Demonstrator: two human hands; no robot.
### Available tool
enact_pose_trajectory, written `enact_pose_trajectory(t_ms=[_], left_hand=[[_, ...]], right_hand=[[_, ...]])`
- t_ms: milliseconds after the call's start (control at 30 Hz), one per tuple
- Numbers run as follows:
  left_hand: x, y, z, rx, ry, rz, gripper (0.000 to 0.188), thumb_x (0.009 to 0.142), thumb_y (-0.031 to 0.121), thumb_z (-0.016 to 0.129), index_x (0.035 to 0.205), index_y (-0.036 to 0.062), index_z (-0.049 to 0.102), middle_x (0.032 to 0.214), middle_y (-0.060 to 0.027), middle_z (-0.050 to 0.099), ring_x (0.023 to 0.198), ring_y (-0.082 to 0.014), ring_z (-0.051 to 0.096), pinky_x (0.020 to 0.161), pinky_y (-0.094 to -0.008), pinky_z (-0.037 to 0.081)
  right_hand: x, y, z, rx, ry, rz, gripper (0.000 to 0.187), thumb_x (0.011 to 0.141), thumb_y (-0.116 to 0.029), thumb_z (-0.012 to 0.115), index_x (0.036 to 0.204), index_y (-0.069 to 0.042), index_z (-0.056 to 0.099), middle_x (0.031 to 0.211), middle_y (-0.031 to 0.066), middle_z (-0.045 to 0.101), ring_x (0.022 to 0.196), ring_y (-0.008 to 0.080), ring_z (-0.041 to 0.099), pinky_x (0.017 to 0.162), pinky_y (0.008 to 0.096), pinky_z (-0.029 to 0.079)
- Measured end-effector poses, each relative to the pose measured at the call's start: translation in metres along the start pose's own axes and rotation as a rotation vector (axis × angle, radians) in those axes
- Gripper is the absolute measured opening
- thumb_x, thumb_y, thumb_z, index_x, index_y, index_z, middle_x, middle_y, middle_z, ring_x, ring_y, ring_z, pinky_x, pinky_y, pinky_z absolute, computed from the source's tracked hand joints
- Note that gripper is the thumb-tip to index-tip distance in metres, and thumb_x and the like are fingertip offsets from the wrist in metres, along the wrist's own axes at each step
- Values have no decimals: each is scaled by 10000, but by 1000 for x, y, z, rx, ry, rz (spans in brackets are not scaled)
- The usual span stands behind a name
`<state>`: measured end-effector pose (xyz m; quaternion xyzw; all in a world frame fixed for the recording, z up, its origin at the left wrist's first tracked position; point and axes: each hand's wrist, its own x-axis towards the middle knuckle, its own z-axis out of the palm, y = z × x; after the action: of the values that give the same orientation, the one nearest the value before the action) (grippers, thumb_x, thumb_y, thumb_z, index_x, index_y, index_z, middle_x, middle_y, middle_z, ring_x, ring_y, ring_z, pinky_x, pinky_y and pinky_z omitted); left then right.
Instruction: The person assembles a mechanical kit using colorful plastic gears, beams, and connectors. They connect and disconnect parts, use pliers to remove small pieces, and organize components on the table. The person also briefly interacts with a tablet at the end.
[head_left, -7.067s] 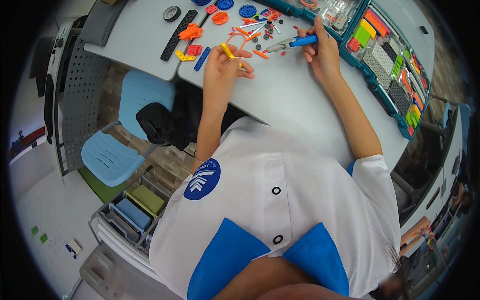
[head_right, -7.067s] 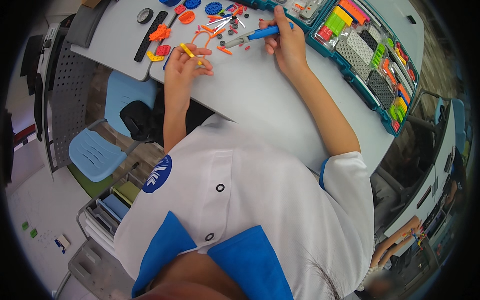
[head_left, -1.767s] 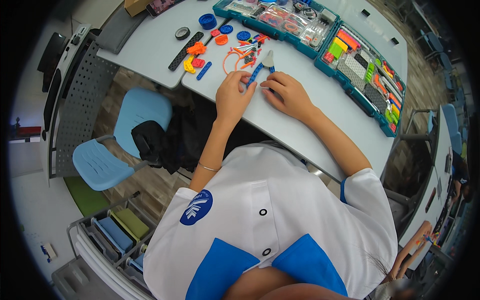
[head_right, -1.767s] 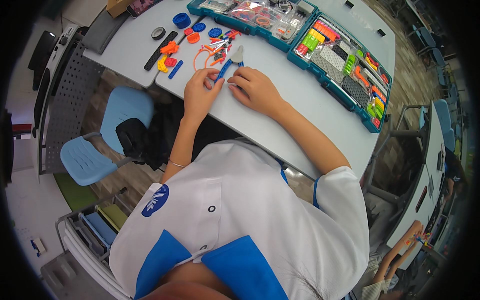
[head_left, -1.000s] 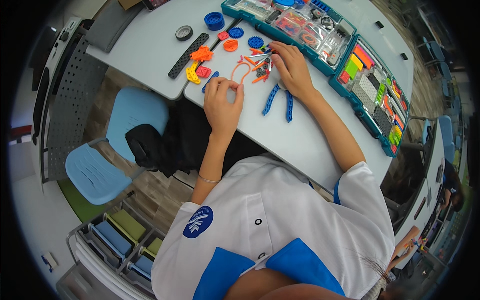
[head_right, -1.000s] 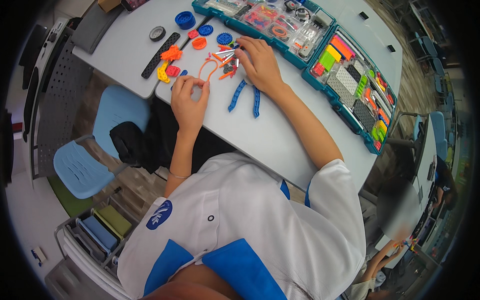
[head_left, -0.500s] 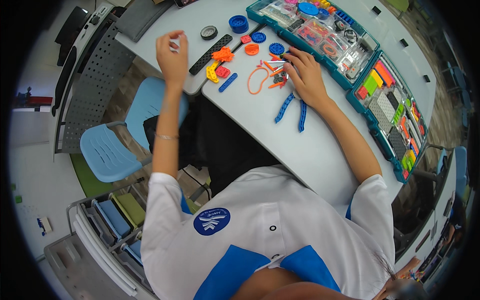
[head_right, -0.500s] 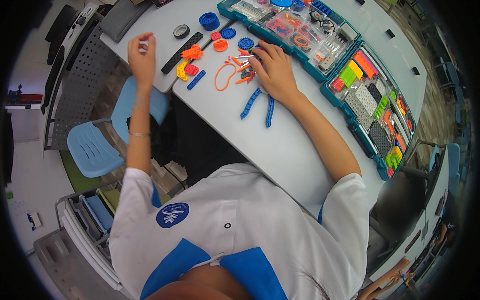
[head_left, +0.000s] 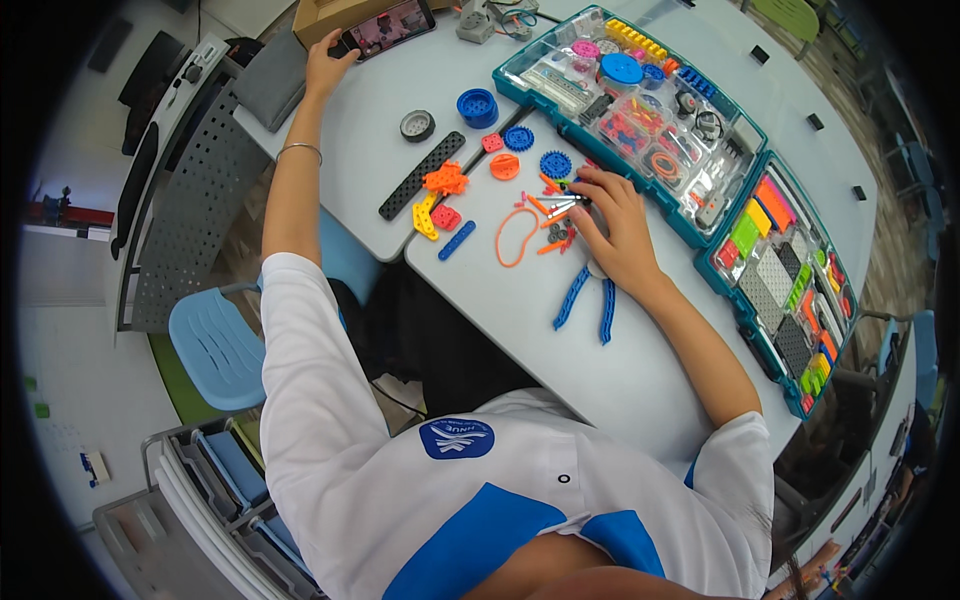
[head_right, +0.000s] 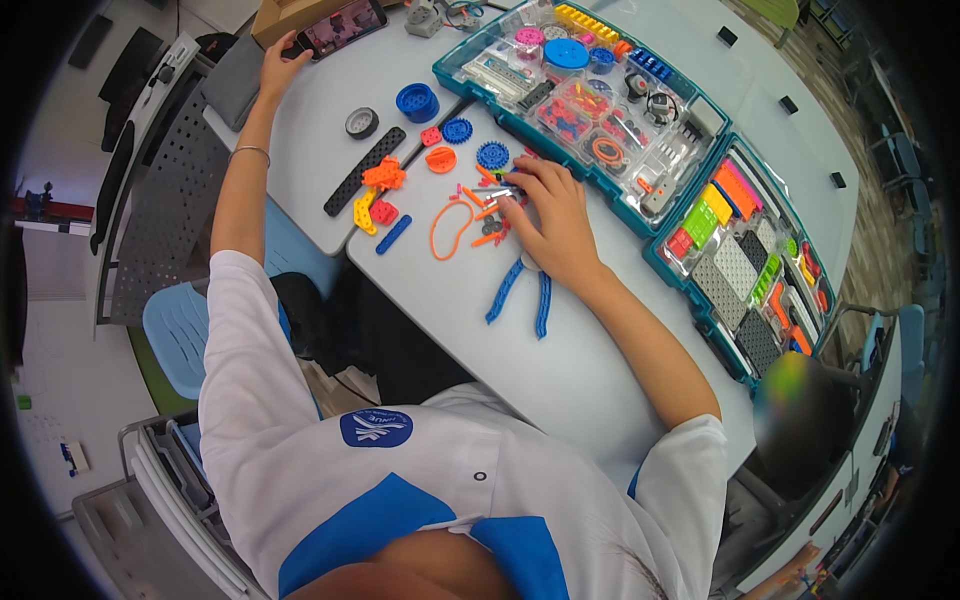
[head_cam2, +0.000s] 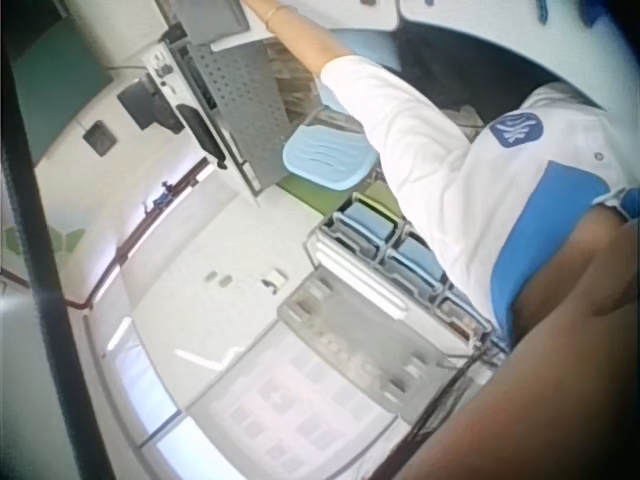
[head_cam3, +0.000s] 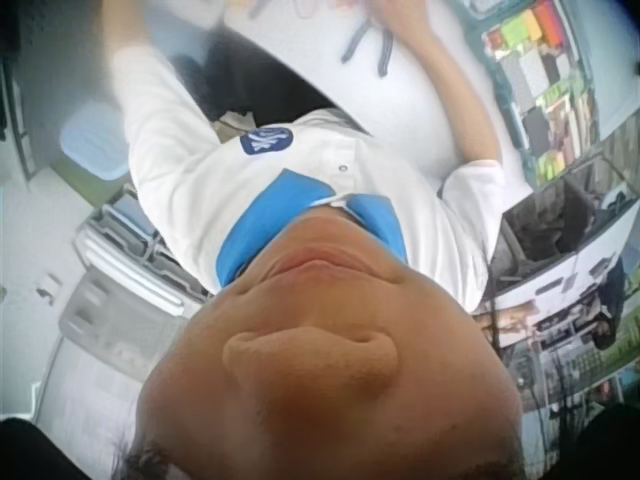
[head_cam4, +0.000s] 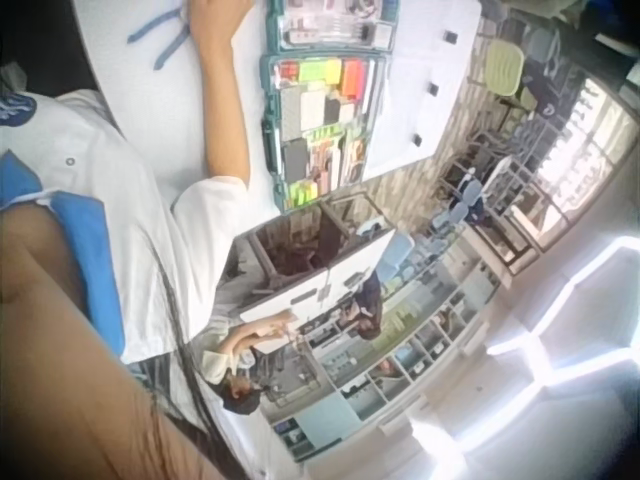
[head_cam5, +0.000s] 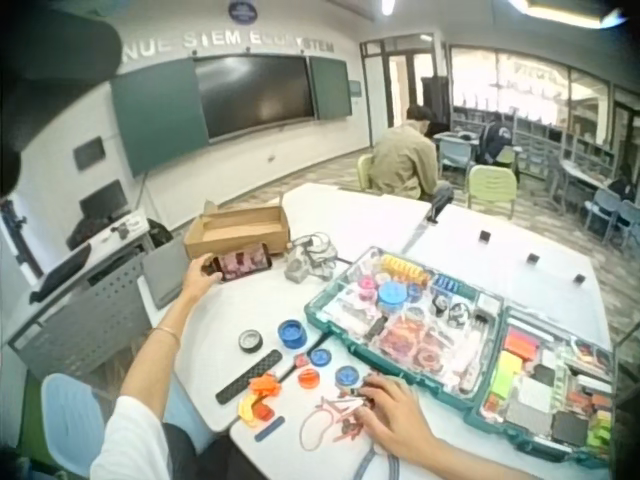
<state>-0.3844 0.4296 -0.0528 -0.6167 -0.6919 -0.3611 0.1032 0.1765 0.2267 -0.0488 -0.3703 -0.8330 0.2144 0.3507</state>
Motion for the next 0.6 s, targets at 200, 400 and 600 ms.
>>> enact_pose_trajectory(t_ms=[200, 400, 600], left_hand=[[15, 7, 26, -51, 69, -47, 616, 711, 360, 853, 1246, 140, 643, 1091, -89, 652, 793, -161, 611, 761, -313, 510], [15, 16, 28, -1, 140, -49, 549, 694, 312, 867, 1164, 119, 658, 1014, -59, 661, 727, -161, 602, 724, -328, 515], [12, 16, 30, -37, 160, -80, 523, 696, 254, 867, 1155, 123, 652, 962, -51, 644, 712, -152, 589, 714, -320, 516]], right_hand=[[0, 2, 0, 3, -12, 40, 299, 915, -263, 633, 1119, -45, 653, 1296, 105, 567, 1221, 277, 493, 1008, 409, 348], [2, 2, -1, -5, -23, 55, 285, 906, -245, 643, 1115, -51, 654, 1306, 92, 570, 1218, 272, 495, 992, 401, 350], [2, 2, -1, -4, -24, 53, 278, 906, -246, 646, 1108, -55, 659, 1302, 92, 572, 1213, 274, 499, 978, 399, 355]])
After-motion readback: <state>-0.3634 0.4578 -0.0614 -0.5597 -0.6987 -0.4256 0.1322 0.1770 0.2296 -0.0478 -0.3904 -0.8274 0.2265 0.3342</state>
